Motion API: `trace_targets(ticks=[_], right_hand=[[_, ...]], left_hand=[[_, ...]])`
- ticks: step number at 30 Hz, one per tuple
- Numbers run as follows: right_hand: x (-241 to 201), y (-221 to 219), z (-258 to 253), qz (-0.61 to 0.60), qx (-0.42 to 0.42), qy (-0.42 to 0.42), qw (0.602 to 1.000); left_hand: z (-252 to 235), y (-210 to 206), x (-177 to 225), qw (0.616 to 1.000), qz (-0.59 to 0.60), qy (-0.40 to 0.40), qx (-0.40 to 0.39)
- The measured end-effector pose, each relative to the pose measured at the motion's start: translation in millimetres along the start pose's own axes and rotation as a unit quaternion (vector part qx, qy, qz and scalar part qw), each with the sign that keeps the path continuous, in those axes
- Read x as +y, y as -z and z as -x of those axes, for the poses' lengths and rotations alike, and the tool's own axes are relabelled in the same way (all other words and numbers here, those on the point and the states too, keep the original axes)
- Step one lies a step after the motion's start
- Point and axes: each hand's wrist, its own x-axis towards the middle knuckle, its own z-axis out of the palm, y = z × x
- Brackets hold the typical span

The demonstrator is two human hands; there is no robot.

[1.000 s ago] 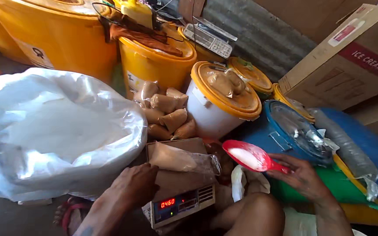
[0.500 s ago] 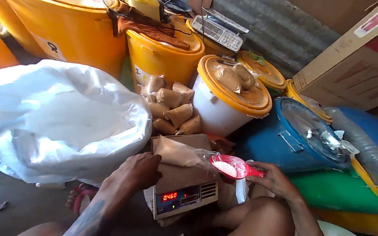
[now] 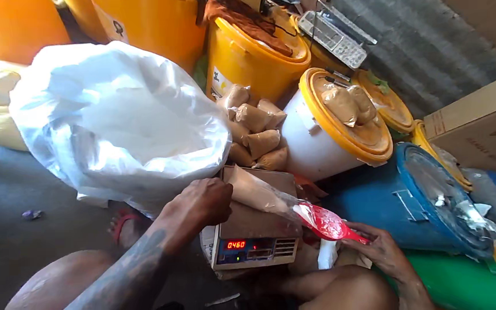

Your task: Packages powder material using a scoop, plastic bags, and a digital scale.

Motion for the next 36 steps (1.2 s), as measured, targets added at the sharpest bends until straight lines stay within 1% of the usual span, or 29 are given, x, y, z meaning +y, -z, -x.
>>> trace_targets(ticks=[9,20,27,31,36], right_hand=[[-7,0,3,-0.003,0.008,-0.004,1.0],[1,-1,9,-0.031,0.004,-0.015,0.999],[11,4,12,-0.02,0.001,0.007,1.0],[14,4,15,-0.017,0.002,-0.001,1.0],[4,5,11,0.004,0.002,0.001,1.0]], left_hand=[[-1,2,3,1.0,-0.021,0.006,0.002],[-3,1,2,1.0,-0.026,0.003,0.012],[3,3,2,0.999,-0.013,0.01,0.036],[6,6,2,0.999,-0.015,0.011,0.028],[5,3,1,0.999,-0.026,0.014,0.035]])
